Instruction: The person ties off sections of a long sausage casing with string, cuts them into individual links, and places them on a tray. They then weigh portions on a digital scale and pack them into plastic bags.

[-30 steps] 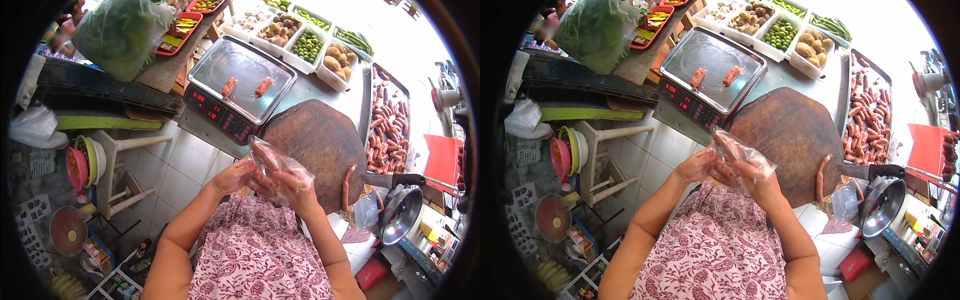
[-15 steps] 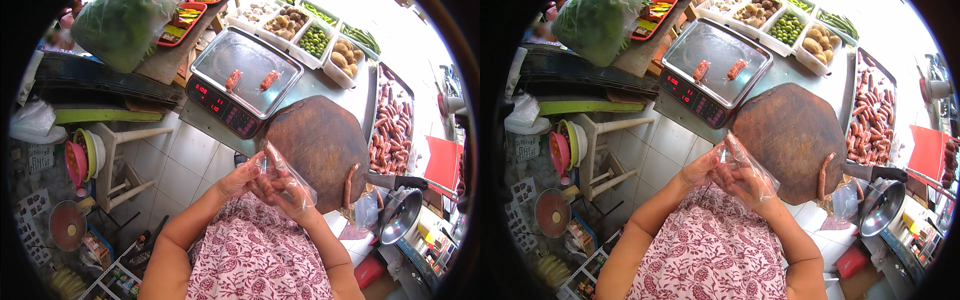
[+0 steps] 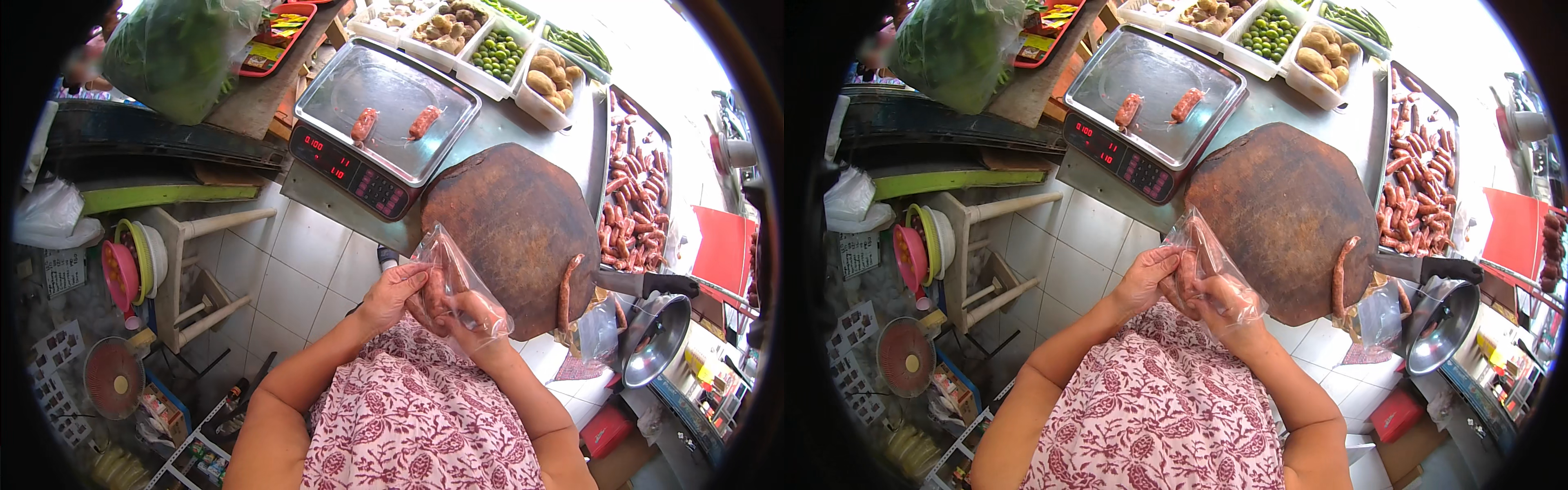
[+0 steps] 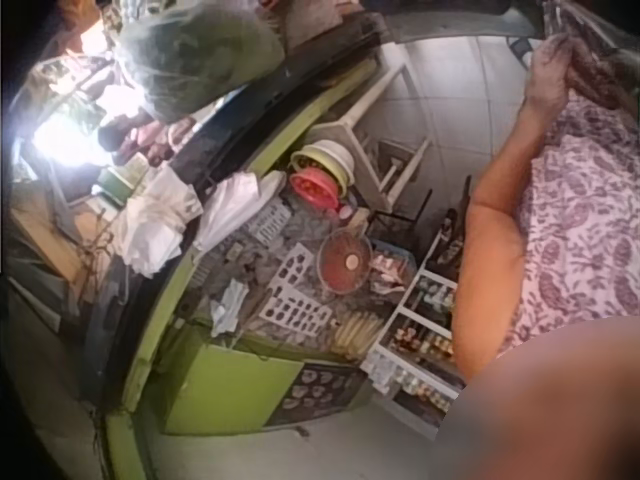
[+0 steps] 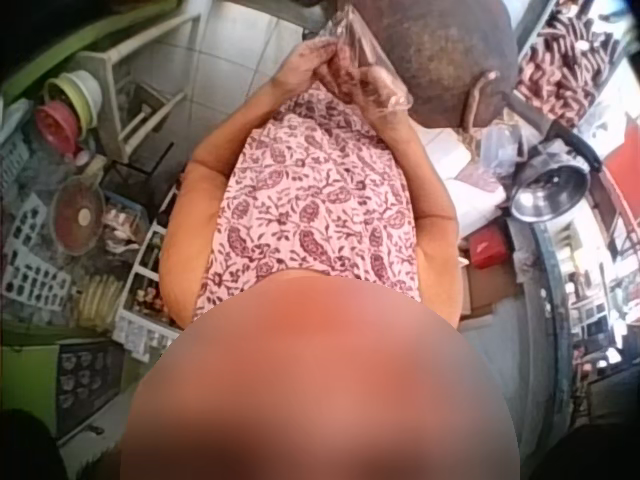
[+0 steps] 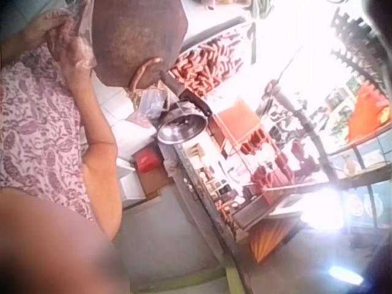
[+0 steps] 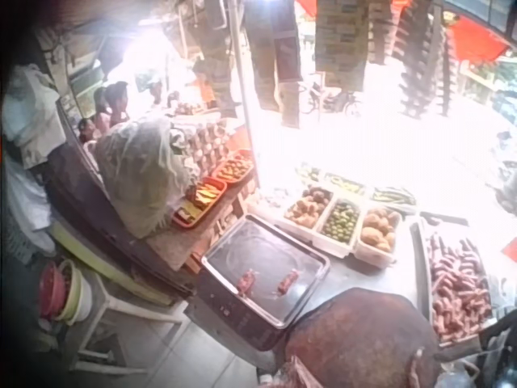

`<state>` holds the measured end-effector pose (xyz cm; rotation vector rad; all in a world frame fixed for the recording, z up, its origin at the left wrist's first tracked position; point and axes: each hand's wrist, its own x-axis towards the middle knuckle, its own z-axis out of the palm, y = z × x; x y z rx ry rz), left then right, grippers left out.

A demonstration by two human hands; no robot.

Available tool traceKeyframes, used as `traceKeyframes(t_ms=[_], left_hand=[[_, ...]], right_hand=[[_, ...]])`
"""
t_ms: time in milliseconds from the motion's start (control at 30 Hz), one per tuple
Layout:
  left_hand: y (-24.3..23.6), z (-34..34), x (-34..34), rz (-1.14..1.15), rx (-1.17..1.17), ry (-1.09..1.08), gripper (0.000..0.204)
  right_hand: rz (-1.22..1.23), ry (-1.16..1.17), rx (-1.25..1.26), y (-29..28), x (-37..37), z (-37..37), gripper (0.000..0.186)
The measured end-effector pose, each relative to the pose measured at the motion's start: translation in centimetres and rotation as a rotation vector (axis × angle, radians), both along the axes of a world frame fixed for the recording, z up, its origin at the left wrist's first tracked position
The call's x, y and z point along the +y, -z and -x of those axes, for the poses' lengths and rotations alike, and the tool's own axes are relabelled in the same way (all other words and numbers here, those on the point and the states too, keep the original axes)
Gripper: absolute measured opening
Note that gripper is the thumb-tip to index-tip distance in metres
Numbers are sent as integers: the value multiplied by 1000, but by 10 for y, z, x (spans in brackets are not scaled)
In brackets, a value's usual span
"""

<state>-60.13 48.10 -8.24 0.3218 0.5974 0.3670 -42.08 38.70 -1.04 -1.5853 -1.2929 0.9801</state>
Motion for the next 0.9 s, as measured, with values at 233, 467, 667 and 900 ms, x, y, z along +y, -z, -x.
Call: traceKeyframes(t_ms=[233, 467, 667, 900], left_hand=[[-9, 3, -8, 1, -34, 141, 44], [3, 23, 5, 204, -142, 107, 63], [13, 50, 18, 203, 49, 126, 53], [28, 101, 53, 158, -60, -144, 47]], right_hand=[[-137, -54, -158, 20, 0, -2, 22], [5, -481, -254, -3, 18, -5, 53], [59, -677, -185, -2, 55, 13, 54], [179, -1155, 22, -25, 129, -5, 38]])
